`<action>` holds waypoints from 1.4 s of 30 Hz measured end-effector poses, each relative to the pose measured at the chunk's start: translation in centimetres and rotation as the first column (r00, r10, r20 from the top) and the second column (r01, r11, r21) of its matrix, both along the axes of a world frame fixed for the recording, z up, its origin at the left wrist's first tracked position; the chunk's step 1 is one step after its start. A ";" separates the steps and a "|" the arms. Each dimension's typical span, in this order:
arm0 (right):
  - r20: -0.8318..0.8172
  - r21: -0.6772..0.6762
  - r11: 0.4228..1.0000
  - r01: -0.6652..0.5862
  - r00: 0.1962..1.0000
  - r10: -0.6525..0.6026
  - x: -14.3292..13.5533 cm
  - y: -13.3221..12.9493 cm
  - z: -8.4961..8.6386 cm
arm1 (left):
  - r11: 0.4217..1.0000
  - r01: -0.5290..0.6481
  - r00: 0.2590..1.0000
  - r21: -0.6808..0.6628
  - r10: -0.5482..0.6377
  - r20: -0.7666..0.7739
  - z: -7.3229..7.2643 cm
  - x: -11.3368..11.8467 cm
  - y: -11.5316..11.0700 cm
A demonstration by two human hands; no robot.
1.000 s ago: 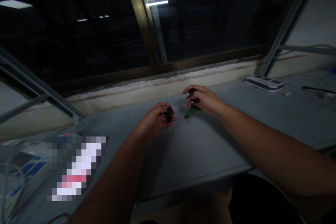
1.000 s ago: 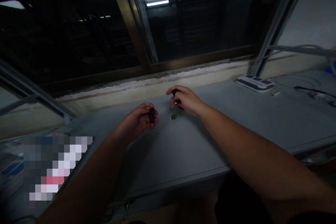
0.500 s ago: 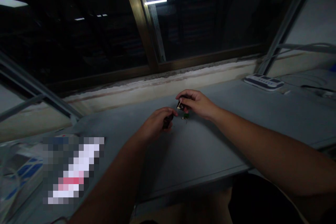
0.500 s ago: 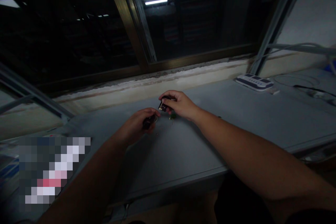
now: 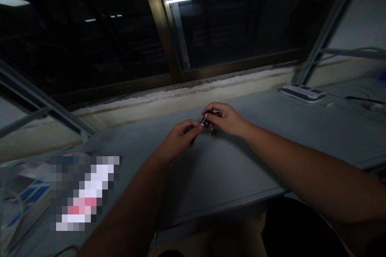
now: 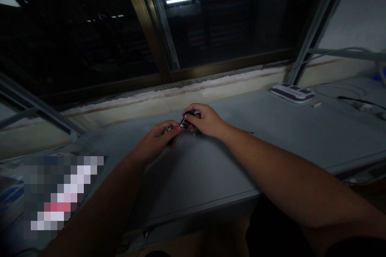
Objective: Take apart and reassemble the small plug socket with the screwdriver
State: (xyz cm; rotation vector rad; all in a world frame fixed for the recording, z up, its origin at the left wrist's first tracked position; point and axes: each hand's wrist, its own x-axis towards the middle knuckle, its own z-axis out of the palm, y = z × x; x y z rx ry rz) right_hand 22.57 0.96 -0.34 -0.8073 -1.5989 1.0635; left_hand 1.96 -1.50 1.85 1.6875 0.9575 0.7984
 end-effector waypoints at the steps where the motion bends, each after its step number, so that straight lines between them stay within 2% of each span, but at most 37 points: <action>1: 0.021 0.019 1.000 0.018 1.000 -0.018 0.1 0.1 -0.1 | 1.000 0.006 1.000 0.011 -0.006 -0.007 0.0 0.0 0.0; 7: 0.177 0.148 0.969 0.198 0.959 -0.223 1.3 1.4 -0.9 | 0.997 0.019 0.997 0.076 -0.012 -0.082 0.0 -0.1 0.0; 11: 0.323 0.236 0.939 0.249 0.891 -0.317 2.5 1.7 -0.6 | 0.984 -0.069 0.983 0.165 0.095 -0.156 0.4 -0.7 0.4; 15: 0.476 0.336 0.903 0.268 0.779 -0.408 3.5 1.2 0.1 | 0.957 -0.114 0.940 0.268 0.191 -0.282 1.3 -1.9 0.9; 18: 0.579 0.368 0.894 0.256 0.689 -0.436 3.9 0.9 0.4 | 0.932 -0.138 0.870 0.334 0.275 -0.409 1.9 -2.9 1.3; 24: 0.715 0.372 0.894 0.249 0.538 -0.447 4.1 0.9 0.7 | 0.893 -0.190 0.650 0.409 0.426 -0.630 2.0 -4.7 2.2; 27: 0.758 0.357 0.901 0.248 0.487 -0.434 4.1 0.9 0.7 | 0.894 -0.195 0.551 0.404 0.441 -0.708 1.5 -5.1 2.6; 29: 0.780 0.344 0.905 0.250 0.461 -0.423 4.1 1.0 0.6 | 0.905 -0.183 0.515 0.384 0.421 -0.746 1.2 -5.1 2.8; 36: 0.801 0.324 0.914 0.244 0.443 -0.403 4.1 1.1 0.5 | 0.925 -0.192 0.515 0.327 0.379 -0.769 0.5 -5.1 3.0; 39: 0.786 0.323 0.917 0.232 0.473 -0.397 4.1 1.1 0.3 | 0.901 -0.235 0.548 0.365 0.433 -0.716 0.7 -5.1 3.0; 42: 0.753 0.325 0.917 0.230 0.524 -0.398 4.2 1.1 0.2 | 0.860 -0.282 0.622 0.426 0.502 -0.601 1.1 -4.8 2.9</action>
